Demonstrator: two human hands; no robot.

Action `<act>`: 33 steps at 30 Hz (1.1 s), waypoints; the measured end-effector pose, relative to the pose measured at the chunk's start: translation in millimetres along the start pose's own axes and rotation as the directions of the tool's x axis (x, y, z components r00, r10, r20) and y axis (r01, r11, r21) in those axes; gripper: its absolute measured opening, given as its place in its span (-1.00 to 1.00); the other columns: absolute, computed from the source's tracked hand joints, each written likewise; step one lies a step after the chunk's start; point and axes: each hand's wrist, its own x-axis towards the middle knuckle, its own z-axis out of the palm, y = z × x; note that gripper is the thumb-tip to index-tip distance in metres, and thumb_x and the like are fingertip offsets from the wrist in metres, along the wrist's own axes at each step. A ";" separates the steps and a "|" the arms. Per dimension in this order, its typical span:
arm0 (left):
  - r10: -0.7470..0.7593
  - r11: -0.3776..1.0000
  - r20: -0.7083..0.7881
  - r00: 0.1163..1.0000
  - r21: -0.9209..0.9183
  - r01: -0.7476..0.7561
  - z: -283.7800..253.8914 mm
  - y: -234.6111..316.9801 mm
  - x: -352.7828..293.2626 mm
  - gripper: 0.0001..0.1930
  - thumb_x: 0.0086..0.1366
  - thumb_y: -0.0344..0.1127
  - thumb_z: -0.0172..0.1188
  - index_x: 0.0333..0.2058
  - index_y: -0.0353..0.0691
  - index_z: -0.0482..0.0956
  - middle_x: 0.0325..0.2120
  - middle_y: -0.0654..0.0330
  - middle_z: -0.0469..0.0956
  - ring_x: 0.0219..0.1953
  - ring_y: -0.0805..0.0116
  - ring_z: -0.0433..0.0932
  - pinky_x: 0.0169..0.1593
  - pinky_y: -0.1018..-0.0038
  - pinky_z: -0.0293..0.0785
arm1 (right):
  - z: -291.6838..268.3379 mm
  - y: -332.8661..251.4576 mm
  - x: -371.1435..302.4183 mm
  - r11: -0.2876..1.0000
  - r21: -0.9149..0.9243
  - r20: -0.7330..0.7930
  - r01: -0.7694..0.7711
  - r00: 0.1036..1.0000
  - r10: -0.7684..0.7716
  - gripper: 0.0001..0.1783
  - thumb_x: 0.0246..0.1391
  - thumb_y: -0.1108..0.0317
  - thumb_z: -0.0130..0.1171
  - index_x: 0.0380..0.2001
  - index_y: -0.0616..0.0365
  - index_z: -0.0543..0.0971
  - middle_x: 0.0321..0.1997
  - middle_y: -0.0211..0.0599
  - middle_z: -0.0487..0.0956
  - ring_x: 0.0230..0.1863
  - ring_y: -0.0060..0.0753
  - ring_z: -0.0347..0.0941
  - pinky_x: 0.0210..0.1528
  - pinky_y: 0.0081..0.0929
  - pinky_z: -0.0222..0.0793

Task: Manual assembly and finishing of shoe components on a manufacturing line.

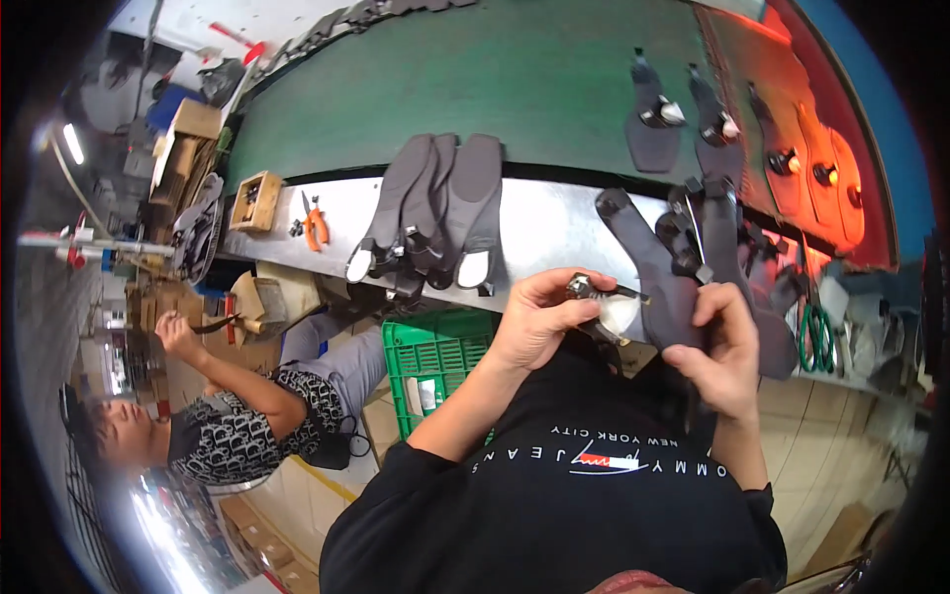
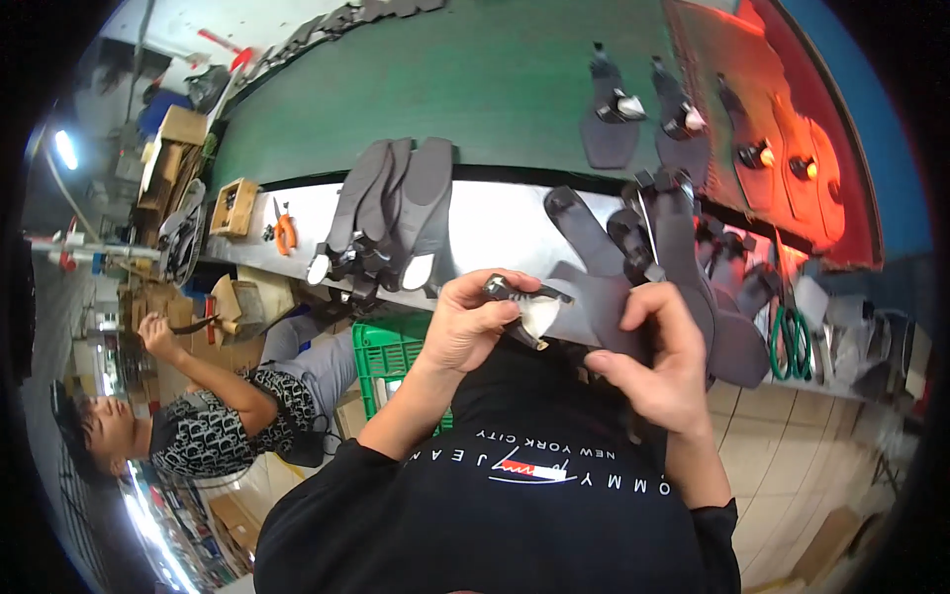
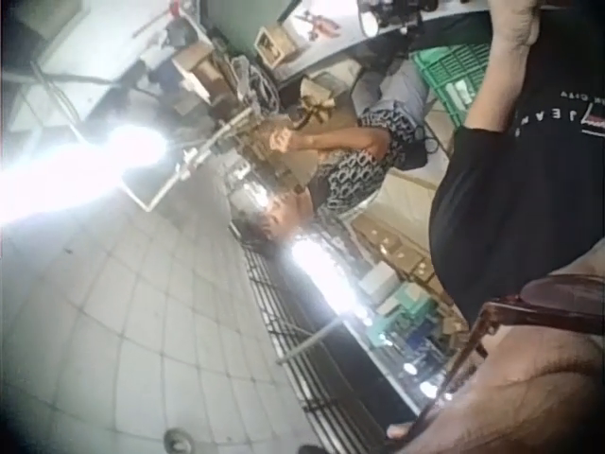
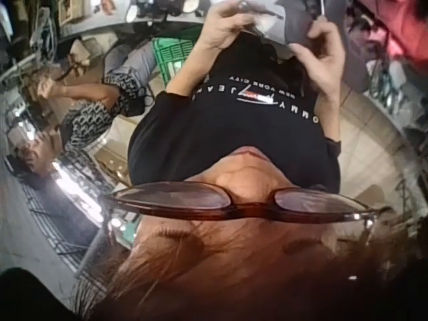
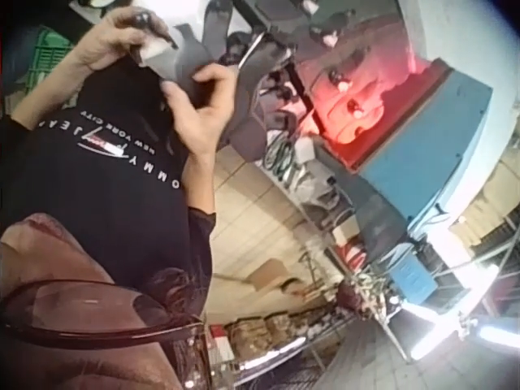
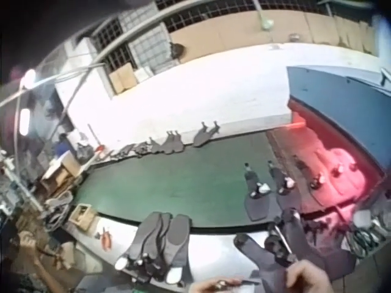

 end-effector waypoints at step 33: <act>-0.005 0.999 0.107 0.994 0.033 0.002 8.1 -11.2 0.6 -0.67 0.04 -0.65 0.22 -0.15 -0.39 0.55 -0.11 -0.03 0.55 -0.11 0.33 0.54 -0.02 0.44 0.51 | 8.7 12.5 -19.4 0.973 -0.187 0.025 0.139 0.990 -0.136 -0.50 -0.18 0.58 0.26 -0.05 0.27 0.54 -0.23 -0.11 0.57 -0.25 -0.30 0.51 -0.17 -0.50 0.39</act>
